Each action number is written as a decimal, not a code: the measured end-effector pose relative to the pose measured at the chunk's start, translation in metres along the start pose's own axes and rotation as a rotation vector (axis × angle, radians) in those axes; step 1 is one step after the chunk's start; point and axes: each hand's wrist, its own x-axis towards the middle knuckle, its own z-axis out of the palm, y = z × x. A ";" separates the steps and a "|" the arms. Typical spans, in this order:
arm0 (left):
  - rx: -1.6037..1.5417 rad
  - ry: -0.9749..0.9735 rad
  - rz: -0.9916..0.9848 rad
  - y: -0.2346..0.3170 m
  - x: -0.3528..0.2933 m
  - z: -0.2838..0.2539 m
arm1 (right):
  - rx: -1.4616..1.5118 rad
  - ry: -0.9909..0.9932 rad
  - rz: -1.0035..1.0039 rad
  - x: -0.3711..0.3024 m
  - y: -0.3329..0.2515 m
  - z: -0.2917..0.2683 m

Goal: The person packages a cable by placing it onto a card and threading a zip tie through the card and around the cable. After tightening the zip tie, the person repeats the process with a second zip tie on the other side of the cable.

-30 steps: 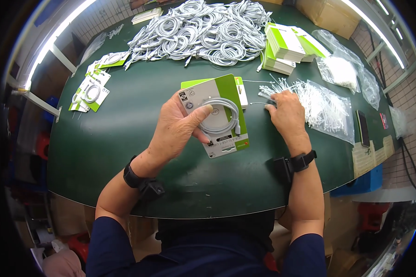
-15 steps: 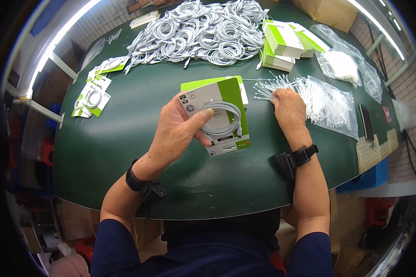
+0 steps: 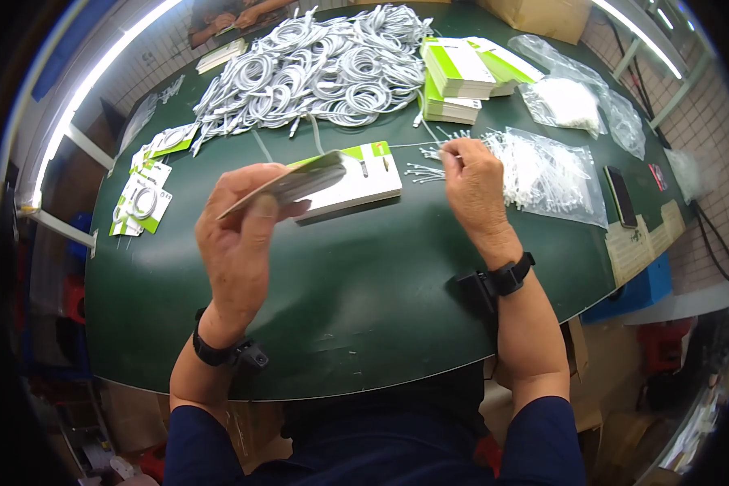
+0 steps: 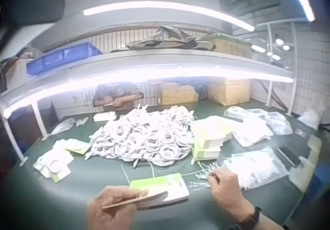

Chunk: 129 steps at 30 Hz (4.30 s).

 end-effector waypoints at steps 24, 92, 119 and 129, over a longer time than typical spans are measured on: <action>-0.138 0.069 -0.194 -0.016 0.008 -0.005 | 0.405 -0.133 -0.522 -0.017 -0.109 -0.048; -0.072 -0.531 -0.807 -0.016 -0.002 0.014 | 0.441 -0.100 -0.080 0.002 -0.082 -0.030; 0.060 -0.385 -0.567 0.007 0.003 0.001 | 0.456 -0.430 -0.408 -0.008 -0.101 -0.051; 0.160 -0.371 -0.506 0.019 0.001 0.004 | 0.409 -0.385 -0.257 -0.013 -0.113 -0.058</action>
